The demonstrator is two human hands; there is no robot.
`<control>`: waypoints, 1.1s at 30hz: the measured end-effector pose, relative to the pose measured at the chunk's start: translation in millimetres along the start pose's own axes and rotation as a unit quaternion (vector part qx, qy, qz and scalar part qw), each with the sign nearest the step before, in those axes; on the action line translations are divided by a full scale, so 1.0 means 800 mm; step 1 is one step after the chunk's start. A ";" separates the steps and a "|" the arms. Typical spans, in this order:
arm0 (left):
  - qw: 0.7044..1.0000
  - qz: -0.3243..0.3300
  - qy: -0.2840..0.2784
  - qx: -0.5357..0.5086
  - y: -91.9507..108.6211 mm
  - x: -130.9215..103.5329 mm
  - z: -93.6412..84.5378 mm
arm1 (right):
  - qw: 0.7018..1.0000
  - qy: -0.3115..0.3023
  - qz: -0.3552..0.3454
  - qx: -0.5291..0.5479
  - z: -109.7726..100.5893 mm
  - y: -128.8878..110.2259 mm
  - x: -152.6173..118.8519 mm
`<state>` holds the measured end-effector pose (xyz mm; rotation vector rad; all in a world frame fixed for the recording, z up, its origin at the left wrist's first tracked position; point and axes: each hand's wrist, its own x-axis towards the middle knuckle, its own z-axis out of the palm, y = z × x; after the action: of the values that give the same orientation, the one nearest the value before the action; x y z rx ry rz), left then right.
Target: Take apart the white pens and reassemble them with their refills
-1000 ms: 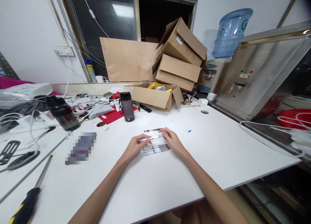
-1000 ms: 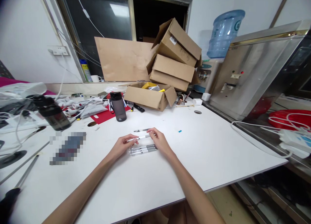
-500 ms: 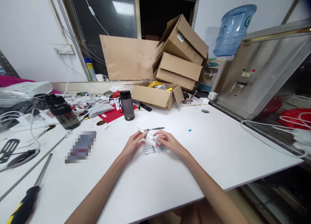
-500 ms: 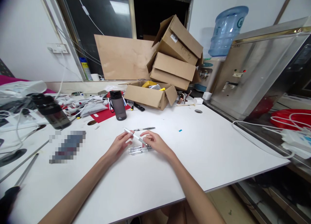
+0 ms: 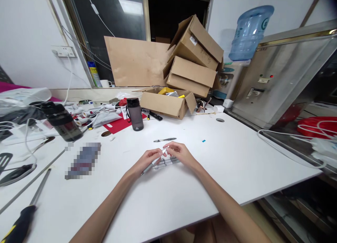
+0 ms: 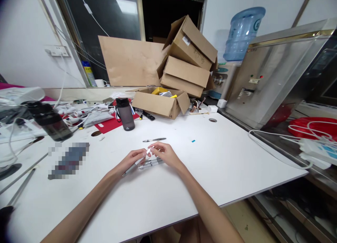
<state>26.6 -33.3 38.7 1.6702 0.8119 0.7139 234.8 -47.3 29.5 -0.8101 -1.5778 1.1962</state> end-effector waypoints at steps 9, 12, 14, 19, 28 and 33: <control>0.997 0.010 0.063 -0.040 -0.016 0.006 -0.013 | 0.962 0.246 -0.062 0.101 -0.033 0.009 0.015; 0.992 0.018 0.120 -0.031 -0.025 0.011 -0.021 | 0.933 0.281 -0.060 0.218 -0.043 0.008 0.017; 0.987 0.019 0.160 -0.024 -0.031 0.013 -0.026 | 0.916 0.284 -0.070 0.274 -0.047 0.005 0.017; 0.978 -0.013 0.206 0.014 -0.046 0.017 -0.035 | 0.904 0.273 -0.083 0.318 -0.056 -0.005 0.013; 0.980 -0.007 0.176 0.091 -0.052 0.018 -0.033 | 0.907 0.261 -0.095 0.316 -0.064 -0.011 0.011; 0.981 -0.006 0.169 0.094 -0.056 0.019 -0.036 | 0.897 0.253 -0.094 0.349 -0.063 -0.014 0.009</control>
<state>5.6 3.2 2.7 1.7337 1.1581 0.9522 281.2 -28.5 45.3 -0.4221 -0.6945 1.1699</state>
